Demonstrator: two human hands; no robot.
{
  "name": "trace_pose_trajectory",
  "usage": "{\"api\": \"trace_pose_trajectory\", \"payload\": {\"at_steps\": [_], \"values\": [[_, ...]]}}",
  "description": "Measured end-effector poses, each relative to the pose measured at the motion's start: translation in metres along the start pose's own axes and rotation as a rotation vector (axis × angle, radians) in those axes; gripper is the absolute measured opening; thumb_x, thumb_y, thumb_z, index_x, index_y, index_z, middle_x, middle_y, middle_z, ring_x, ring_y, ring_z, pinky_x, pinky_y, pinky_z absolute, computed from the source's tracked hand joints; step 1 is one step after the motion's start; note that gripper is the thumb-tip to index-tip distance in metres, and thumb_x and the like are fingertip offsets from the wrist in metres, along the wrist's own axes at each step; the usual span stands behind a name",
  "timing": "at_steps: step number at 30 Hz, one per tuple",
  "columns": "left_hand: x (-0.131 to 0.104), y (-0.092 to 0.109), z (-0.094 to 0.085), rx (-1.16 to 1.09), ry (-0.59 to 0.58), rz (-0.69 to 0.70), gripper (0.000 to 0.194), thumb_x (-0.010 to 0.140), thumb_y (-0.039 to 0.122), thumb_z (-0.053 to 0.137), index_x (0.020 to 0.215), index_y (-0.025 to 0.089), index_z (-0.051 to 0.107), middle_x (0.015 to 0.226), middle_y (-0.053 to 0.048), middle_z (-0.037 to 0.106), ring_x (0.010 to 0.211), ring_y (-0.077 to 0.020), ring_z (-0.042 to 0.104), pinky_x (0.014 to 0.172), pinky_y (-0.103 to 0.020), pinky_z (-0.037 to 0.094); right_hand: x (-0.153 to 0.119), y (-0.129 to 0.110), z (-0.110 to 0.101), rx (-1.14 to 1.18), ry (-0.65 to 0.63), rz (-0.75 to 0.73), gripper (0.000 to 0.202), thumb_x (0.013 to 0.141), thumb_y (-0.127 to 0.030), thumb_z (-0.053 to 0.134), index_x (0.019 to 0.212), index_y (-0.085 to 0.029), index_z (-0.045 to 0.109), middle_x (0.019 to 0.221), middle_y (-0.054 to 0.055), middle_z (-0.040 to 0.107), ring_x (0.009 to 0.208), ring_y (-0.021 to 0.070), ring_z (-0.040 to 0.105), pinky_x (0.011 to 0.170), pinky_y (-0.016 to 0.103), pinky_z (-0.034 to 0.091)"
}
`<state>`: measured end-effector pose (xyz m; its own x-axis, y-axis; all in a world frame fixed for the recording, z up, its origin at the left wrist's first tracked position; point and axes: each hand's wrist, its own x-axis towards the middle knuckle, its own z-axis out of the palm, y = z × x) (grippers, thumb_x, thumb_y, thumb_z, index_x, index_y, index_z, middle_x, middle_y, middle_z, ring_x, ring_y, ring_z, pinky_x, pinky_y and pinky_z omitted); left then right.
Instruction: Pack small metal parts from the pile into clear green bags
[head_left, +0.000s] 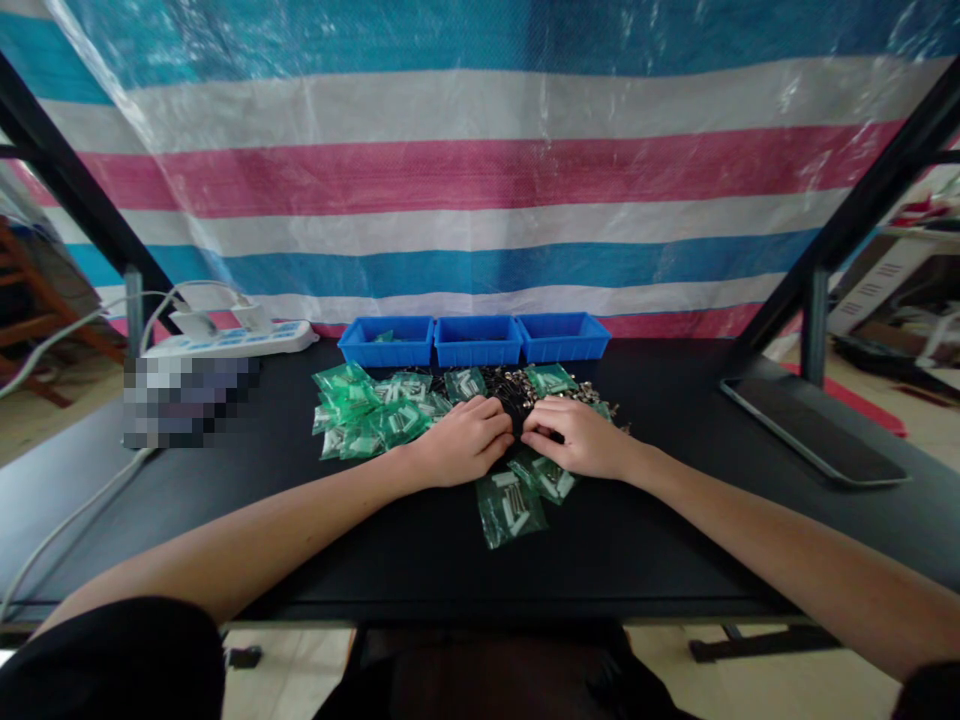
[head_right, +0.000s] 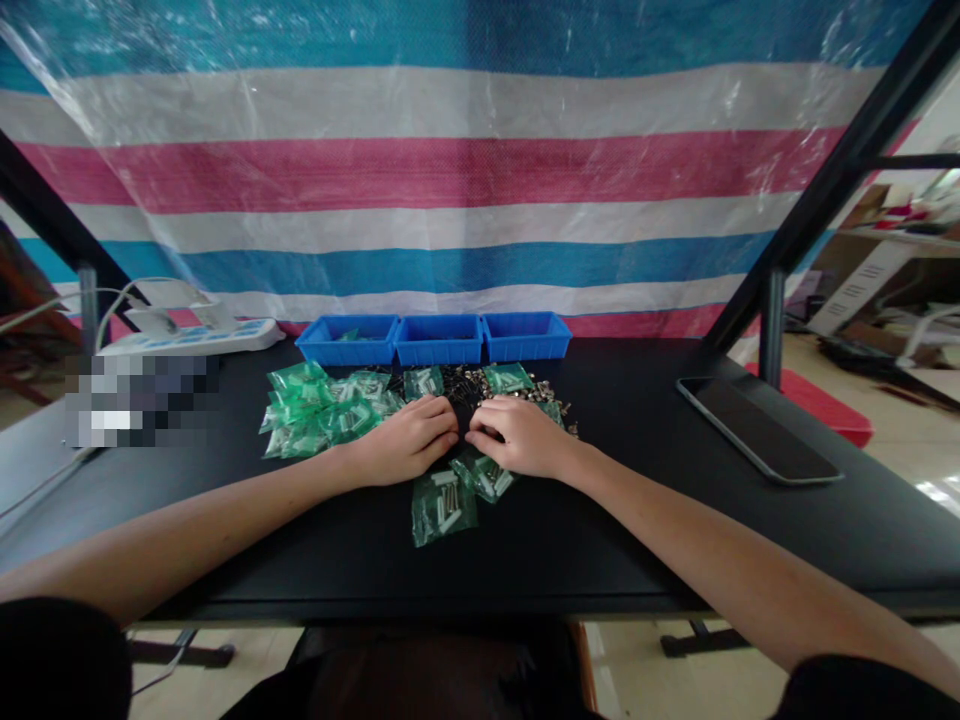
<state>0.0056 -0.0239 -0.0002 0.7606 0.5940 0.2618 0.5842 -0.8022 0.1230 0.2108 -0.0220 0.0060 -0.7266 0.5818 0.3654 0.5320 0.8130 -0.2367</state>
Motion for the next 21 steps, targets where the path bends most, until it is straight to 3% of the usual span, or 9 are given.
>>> {"api": "trace_pose_trajectory", "payload": {"at_steps": [21], "values": [[0.0002,0.0003,-0.0005,-0.011,-0.002,0.001,0.027,0.094,0.027,0.033,0.087,0.016,0.056,0.087,-0.006,0.051,0.083,-0.0181,0.047,0.082,-0.033,0.041,0.0006,-0.0013,-0.0015,0.001,-0.009,0.008,0.018,0.088,-0.025,0.05,0.072,-0.018,0.055,0.065,0.0,0.052,0.065,0.0145,0.048,0.067,0.029,0.036]]}}
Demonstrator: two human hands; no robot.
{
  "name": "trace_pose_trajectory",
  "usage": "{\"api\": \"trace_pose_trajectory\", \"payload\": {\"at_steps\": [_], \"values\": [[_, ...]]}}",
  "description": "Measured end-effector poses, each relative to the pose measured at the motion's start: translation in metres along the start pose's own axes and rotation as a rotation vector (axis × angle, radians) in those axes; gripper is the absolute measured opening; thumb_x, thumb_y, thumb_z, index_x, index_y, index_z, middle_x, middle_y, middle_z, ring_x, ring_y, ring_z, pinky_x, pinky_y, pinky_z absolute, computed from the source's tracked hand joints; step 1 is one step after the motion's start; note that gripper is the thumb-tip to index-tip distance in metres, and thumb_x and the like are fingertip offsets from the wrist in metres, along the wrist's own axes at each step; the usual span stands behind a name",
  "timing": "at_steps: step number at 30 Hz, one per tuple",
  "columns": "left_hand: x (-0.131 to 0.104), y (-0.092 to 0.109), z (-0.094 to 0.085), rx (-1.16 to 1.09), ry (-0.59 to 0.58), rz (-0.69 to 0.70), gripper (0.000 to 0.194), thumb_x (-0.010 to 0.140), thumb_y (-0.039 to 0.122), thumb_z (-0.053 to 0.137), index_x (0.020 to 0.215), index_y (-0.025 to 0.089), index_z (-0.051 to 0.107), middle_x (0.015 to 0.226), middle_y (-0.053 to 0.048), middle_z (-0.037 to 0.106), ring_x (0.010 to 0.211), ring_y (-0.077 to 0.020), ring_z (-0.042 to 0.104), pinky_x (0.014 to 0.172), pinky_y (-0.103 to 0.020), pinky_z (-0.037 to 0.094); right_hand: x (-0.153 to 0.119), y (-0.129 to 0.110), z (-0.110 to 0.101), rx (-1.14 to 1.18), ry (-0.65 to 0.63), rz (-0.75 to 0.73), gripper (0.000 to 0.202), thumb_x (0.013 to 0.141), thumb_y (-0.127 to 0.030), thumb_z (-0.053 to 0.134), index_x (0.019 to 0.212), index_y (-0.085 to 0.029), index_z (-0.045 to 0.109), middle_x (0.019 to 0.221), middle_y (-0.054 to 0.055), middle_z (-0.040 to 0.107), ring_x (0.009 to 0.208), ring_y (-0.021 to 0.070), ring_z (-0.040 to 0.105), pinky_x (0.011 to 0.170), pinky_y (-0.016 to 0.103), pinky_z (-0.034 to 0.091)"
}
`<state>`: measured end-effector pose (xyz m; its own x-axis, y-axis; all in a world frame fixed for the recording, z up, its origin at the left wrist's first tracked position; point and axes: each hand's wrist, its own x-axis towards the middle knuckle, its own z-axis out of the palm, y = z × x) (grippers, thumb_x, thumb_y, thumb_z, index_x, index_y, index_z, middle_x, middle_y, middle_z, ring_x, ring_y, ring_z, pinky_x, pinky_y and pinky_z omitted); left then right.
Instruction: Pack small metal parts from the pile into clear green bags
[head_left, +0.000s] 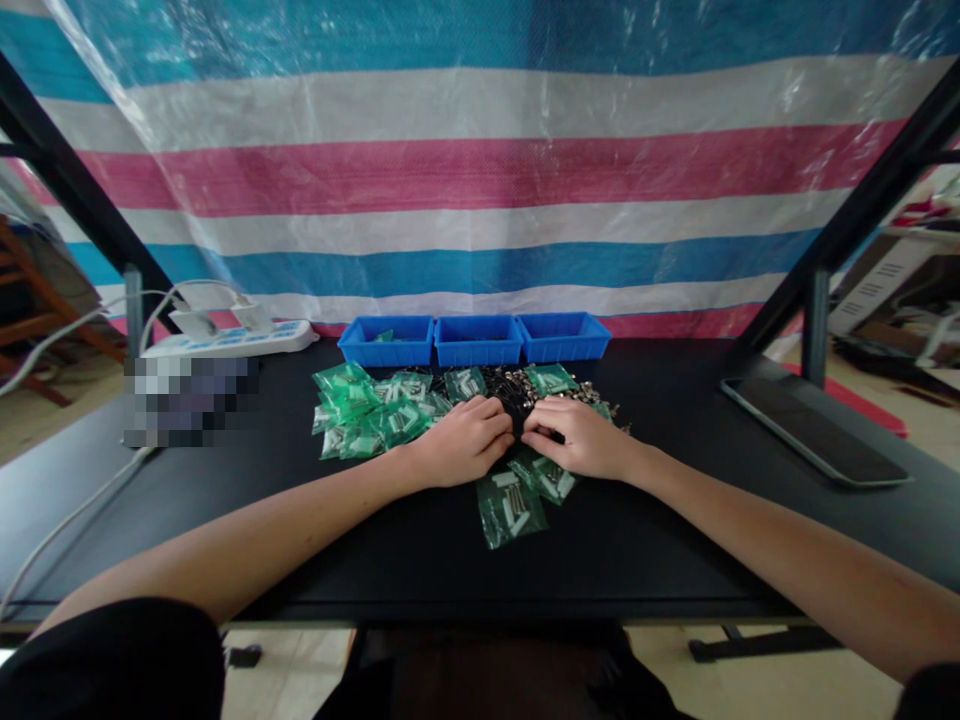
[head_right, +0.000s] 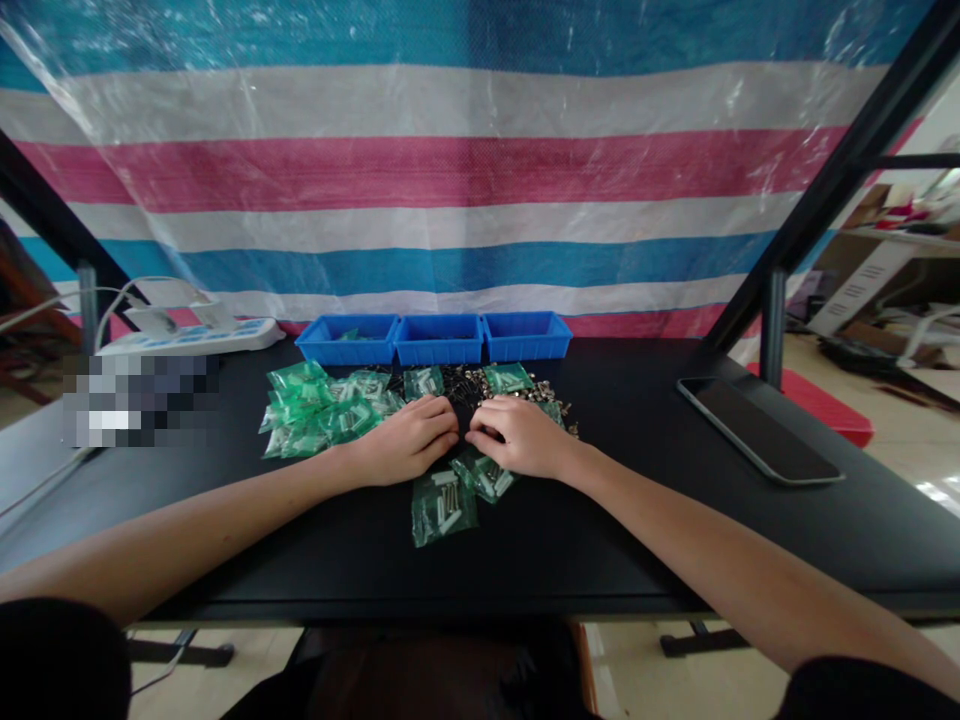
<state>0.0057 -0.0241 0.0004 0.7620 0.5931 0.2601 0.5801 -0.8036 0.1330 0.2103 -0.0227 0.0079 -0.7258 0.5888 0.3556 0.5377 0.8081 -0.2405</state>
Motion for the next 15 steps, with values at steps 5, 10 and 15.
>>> {"api": "trace_pose_trajectory", "payload": {"at_steps": [5,10,15], "values": [[0.0,0.0,-0.0005,0.0,-0.004,-0.001,0.027,0.095,0.027,0.033,0.087,0.016,0.056,0.088,-0.006,0.052,0.083,-0.0181,0.047,0.082,-0.033,0.04,0.0002,0.0008,0.0007,0.006,0.002,-0.002,0.017,0.088,-0.025,0.051,0.072,-0.017,0.055,0.065,0.0,0.052,0.066,0.0145,0.048,0.067,0.029,0.036],[-0.0003,0.0003,0.0001,0.007,0.0,-0.004,0.027,0.095,0.027,0.033,0.087,0.016,0.056,0.087,-0.006,0.052,0.083,-0.0181,0.047,0.081,-0.033,0.041,-0.0002,0.0017,0.0015,0.008,0.002,-0.011,0.018,0.088,-0.025,0.05,0.072,-0.018,0.055,0.064,0.0,0.052,0.065,0.0143,0.047,0.067,0.029,0.036],[0.0,-0.0001,0.0008,0.017,-0.002,-0.006,0.027,0.095,0.027,0.033,0.087,0.015,0.056,0.088,-0.006,0.052,0.083,-0.0181,0.047,0.081,-0.033,0.041,0.0002,0.0023,0.0013,0.016,0.002,-0.014,0.02,0.089,-0.027,0.05,0.072,-0.018,0.055,0.064,0.0,0.052,0.065,0.0143,0.047,0.067,0.029,0.036]]}}
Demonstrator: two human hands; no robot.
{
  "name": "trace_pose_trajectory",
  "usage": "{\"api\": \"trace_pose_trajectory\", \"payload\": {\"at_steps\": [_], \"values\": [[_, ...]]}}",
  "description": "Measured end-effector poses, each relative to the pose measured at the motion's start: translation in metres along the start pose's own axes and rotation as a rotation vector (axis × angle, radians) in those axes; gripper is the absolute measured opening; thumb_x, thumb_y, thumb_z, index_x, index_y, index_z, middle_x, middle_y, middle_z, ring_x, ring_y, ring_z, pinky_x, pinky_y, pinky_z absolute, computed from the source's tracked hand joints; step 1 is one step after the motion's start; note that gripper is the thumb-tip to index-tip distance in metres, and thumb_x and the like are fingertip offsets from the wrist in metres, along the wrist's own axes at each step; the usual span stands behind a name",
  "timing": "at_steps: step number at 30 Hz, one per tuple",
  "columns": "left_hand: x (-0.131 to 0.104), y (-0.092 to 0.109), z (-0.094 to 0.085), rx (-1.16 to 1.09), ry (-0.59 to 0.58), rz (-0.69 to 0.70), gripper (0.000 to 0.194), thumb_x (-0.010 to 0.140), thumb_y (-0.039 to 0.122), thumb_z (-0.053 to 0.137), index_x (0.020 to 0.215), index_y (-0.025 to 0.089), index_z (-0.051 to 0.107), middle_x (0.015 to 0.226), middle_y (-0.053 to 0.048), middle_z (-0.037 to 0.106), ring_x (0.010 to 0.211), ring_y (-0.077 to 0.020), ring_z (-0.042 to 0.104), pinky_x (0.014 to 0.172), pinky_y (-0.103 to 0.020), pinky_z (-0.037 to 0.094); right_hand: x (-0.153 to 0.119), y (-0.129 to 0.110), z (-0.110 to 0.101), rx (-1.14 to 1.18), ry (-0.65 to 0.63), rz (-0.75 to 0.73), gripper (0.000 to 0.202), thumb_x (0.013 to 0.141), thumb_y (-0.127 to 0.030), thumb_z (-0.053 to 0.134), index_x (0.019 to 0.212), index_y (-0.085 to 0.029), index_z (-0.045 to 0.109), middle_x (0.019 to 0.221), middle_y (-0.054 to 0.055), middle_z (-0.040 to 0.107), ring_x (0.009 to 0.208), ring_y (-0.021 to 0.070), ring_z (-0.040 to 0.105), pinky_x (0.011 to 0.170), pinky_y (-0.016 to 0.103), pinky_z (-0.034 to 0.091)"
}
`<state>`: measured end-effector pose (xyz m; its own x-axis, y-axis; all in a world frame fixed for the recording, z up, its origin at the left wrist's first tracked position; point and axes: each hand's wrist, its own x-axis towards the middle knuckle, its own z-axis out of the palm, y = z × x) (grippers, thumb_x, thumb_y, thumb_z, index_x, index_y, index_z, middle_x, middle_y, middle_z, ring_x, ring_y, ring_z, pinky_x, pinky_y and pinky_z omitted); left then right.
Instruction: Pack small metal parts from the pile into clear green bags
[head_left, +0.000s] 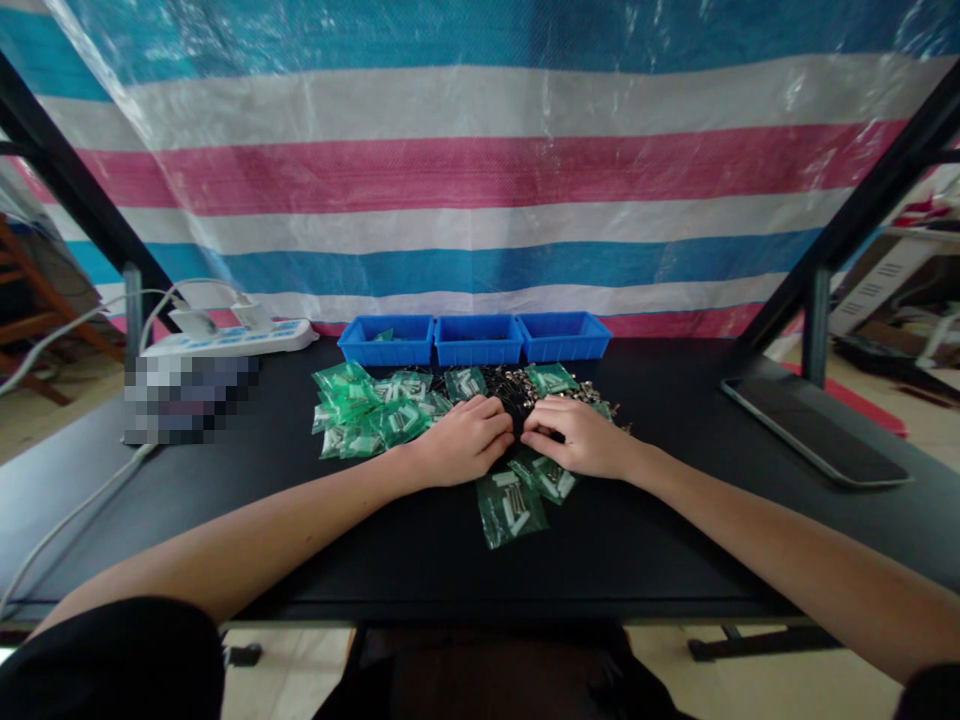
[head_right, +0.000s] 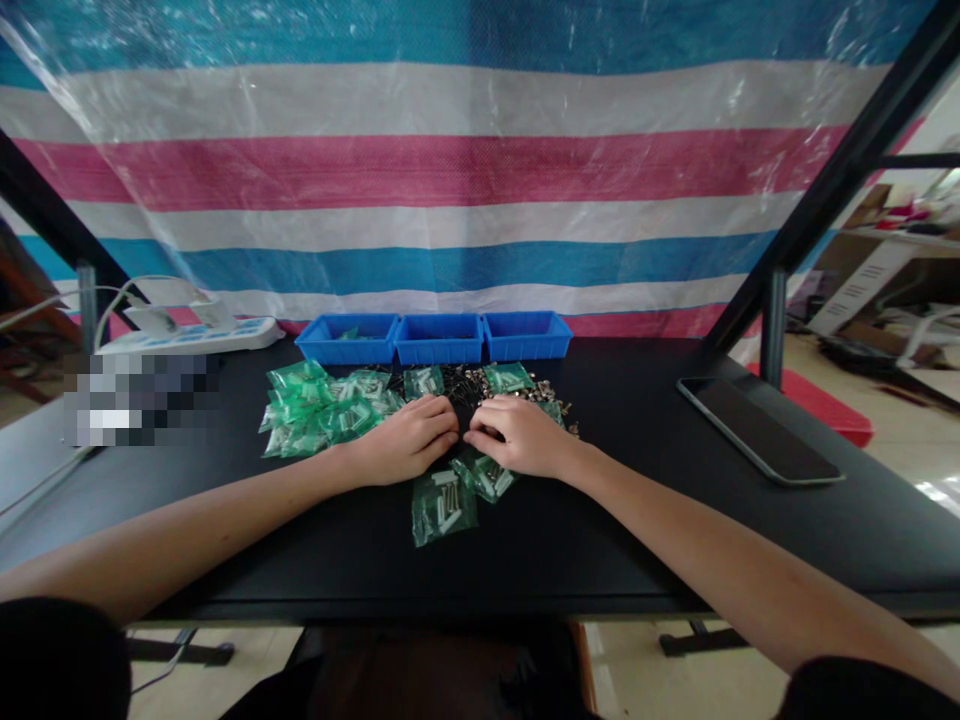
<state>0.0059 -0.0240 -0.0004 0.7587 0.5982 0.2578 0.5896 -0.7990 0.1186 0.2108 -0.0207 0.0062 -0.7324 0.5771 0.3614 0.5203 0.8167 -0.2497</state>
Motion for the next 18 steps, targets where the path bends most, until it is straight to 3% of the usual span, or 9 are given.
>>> {"api": "trace_pose_trajectory", "payload": {"at_steps": [18], "values": [[0.0001,-0.0005,0.0001,0.003,0.007,0.01,0.03,0.096,0.028,0.031,0.087,0.015,0.056,0.087,-0.006,0.052,0.082,-0.0179,0.046,0.08,-0.033,0.04,0.0,0.0015,0.0008,-0.019,-0.003,-0.031,0.022,0.09,-0.029,0.048,0.073,-0.017,0.056,0.068,0.002,0.056,0.067,0.0152,0.05,0.067,0.029,0.038]]}}
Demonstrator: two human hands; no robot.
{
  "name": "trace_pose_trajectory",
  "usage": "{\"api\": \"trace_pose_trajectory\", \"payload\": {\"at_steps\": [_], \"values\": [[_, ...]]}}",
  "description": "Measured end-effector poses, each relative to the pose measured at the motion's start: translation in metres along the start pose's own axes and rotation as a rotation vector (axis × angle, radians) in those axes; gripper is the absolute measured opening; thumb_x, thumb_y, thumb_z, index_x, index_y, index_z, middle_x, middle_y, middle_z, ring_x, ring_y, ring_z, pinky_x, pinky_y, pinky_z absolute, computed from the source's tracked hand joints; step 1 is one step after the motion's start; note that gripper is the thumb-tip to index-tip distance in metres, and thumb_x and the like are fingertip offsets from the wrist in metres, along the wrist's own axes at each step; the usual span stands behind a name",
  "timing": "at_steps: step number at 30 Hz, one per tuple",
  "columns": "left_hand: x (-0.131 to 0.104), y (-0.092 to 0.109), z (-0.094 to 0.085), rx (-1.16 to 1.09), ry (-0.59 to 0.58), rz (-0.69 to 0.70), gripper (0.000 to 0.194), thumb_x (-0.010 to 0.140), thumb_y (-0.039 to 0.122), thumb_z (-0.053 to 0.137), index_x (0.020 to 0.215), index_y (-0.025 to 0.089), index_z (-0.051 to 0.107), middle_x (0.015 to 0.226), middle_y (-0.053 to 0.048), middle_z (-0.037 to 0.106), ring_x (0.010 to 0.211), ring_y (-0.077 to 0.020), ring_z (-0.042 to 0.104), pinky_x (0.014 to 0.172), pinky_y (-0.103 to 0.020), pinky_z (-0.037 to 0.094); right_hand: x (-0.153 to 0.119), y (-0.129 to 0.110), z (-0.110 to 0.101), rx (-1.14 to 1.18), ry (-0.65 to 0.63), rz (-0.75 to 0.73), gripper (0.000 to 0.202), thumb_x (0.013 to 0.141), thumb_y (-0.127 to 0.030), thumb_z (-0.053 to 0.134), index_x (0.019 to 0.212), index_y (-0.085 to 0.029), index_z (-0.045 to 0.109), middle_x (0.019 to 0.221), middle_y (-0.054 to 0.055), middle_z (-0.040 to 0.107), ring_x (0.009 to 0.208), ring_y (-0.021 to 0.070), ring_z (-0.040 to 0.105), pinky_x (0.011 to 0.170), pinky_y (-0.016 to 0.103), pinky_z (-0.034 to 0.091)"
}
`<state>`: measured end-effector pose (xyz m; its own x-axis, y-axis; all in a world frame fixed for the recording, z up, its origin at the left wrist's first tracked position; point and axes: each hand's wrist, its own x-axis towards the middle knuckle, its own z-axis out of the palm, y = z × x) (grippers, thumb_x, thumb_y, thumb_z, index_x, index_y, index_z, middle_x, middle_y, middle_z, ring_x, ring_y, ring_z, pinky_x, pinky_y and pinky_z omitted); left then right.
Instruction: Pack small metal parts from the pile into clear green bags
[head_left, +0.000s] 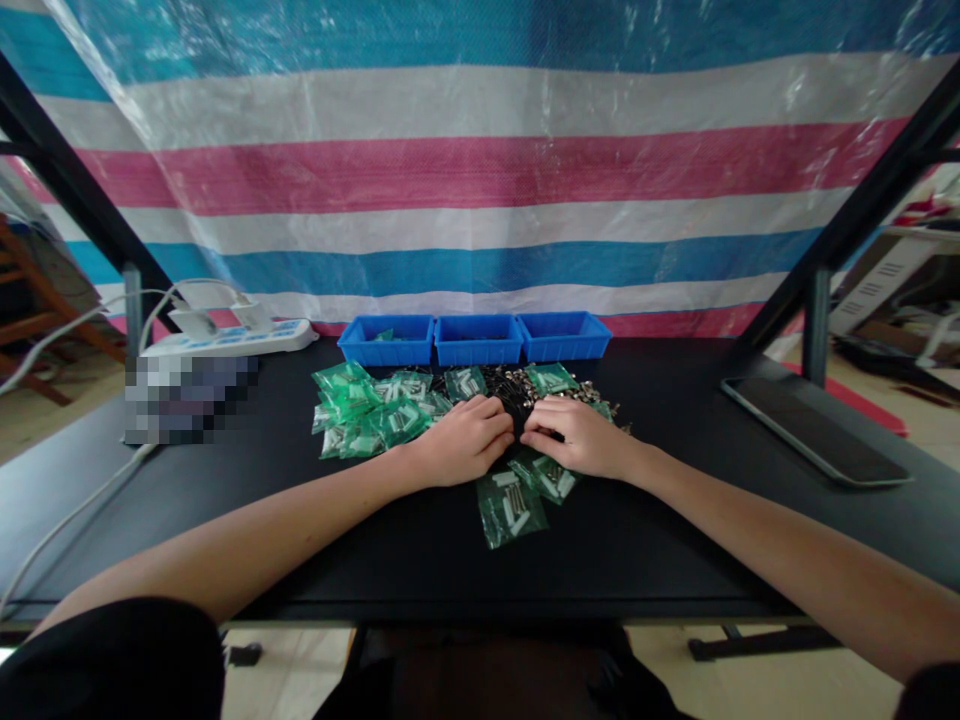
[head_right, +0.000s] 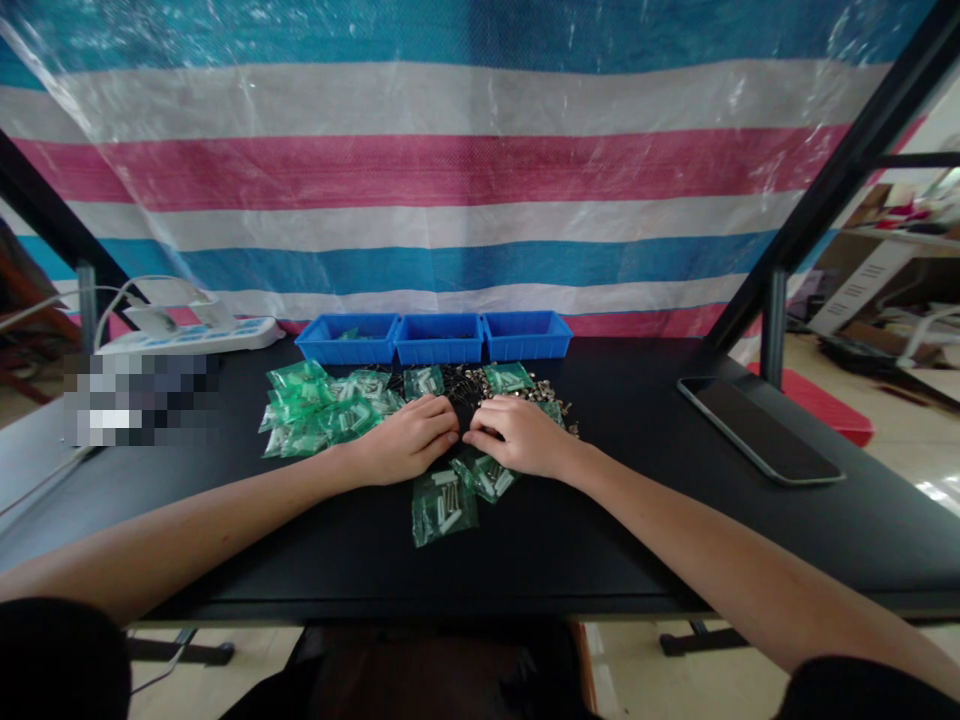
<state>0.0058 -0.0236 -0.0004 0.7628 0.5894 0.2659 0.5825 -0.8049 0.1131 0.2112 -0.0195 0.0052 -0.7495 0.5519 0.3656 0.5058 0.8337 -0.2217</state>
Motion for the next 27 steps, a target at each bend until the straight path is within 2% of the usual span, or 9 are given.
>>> {"api": "trace_pose_trajectory", "payload": {"at_steps": [27], "values": [[0.0005,0.0009,-0.0002,0.015,-0.005,0.004,0.03,0.096,0.027,0.029,0.083,0.016,0.054,0.085,-0.006,0.052,0.081,-0.0179,0.046,0.078,-0.032,0.04,0.0015,0.002,0.0031,-0.014,0.016,-0.038,0.029,0.093,-0.032,0.044,0.07,-0.018,0.054,0.066,0.002,0.054,0.066,0.0154,0.049,0.067,0.029,0.037]]}}
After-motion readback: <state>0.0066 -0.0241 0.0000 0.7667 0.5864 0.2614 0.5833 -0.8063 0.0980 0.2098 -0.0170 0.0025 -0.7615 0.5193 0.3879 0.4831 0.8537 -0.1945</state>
